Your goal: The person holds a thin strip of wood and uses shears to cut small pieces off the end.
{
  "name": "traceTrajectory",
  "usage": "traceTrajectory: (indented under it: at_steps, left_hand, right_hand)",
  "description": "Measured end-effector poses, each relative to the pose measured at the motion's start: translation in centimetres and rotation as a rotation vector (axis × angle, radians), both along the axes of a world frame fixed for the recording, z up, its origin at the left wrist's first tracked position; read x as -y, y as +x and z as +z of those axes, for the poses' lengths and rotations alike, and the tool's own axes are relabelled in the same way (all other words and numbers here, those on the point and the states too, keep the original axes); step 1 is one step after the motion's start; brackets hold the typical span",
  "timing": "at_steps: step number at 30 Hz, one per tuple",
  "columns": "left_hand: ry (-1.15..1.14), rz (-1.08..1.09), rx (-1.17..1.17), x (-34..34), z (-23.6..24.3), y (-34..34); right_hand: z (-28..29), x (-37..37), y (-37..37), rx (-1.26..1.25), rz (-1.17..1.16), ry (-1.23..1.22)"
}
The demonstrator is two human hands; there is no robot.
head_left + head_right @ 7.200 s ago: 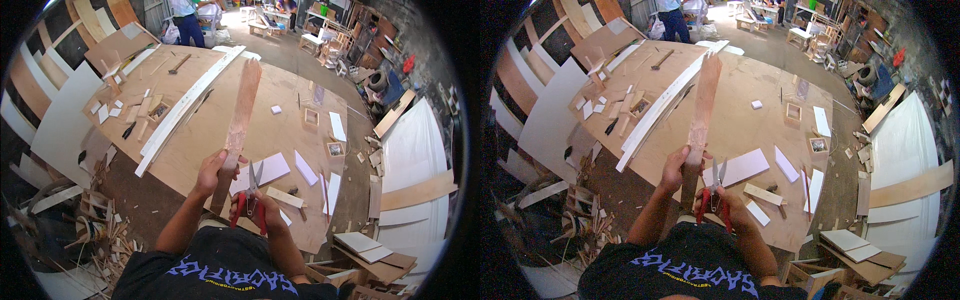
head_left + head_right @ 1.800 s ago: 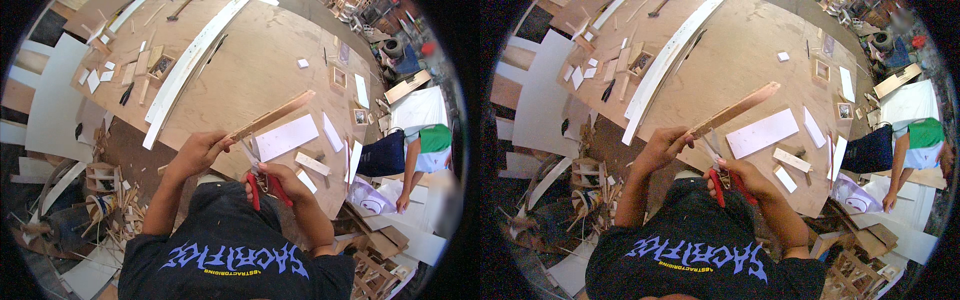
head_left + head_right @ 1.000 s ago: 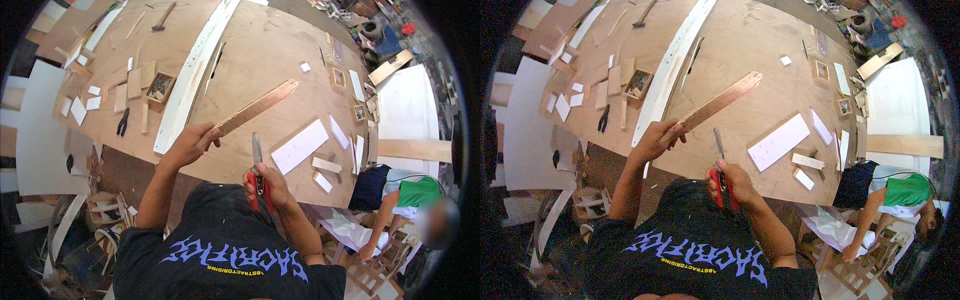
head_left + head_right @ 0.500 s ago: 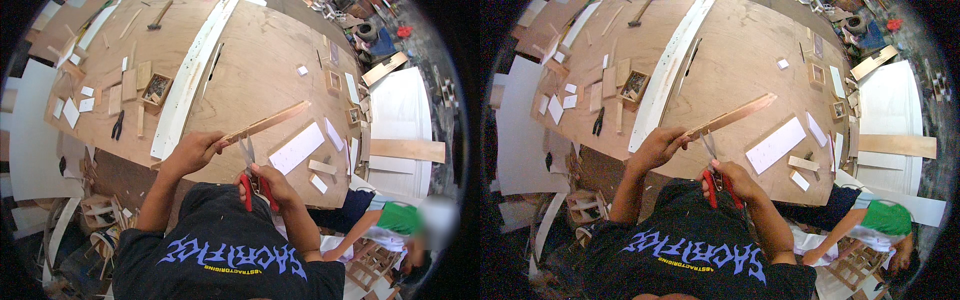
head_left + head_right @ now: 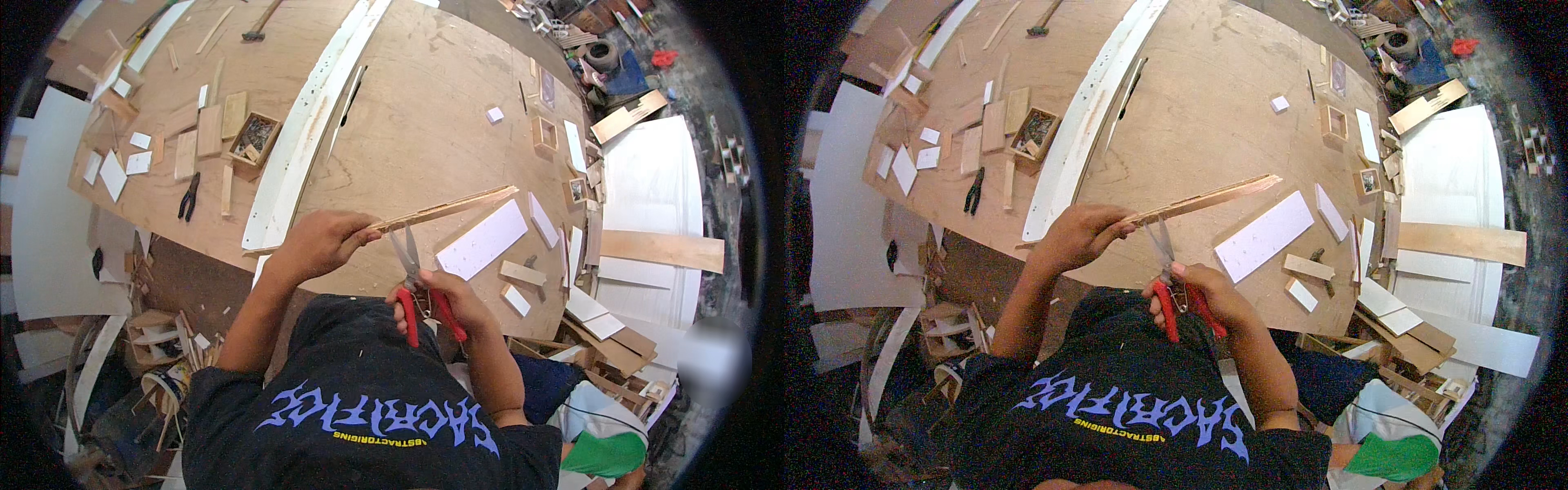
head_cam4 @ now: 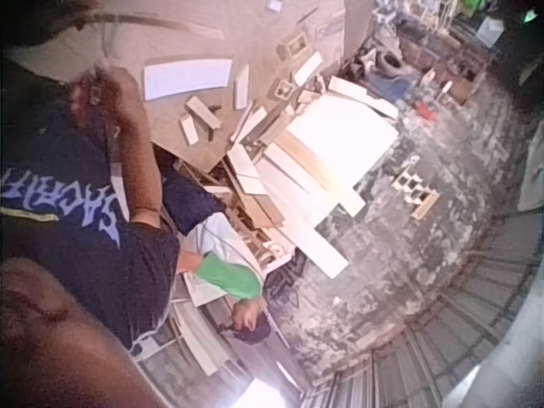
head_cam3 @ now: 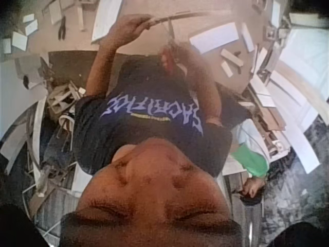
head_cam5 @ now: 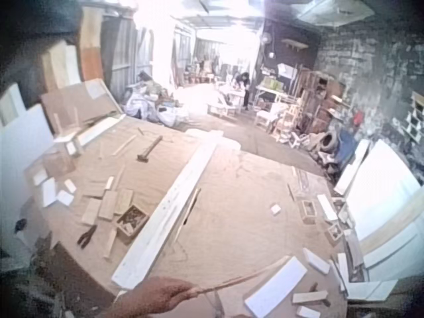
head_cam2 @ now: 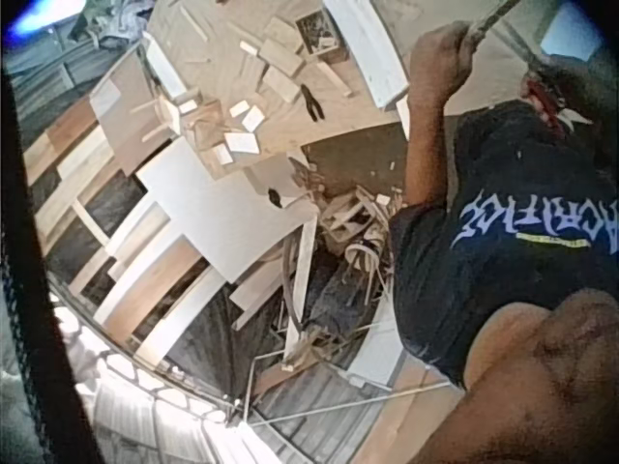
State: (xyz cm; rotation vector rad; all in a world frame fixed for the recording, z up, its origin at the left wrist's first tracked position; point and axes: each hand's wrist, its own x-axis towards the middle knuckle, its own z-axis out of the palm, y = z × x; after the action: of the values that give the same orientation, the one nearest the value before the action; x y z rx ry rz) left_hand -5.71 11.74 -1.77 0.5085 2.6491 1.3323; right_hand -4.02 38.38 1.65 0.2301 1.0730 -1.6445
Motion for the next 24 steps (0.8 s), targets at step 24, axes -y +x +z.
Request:
traceTrajectory:
  at_steps: [24]
  left_hand:
    - [0.283, 0.191, 0.337, -1.1, 0.1, 0.0]
  right_hand:
    - [0.2, -2.5, -0.1, -0.441, -0.249, 0.106]
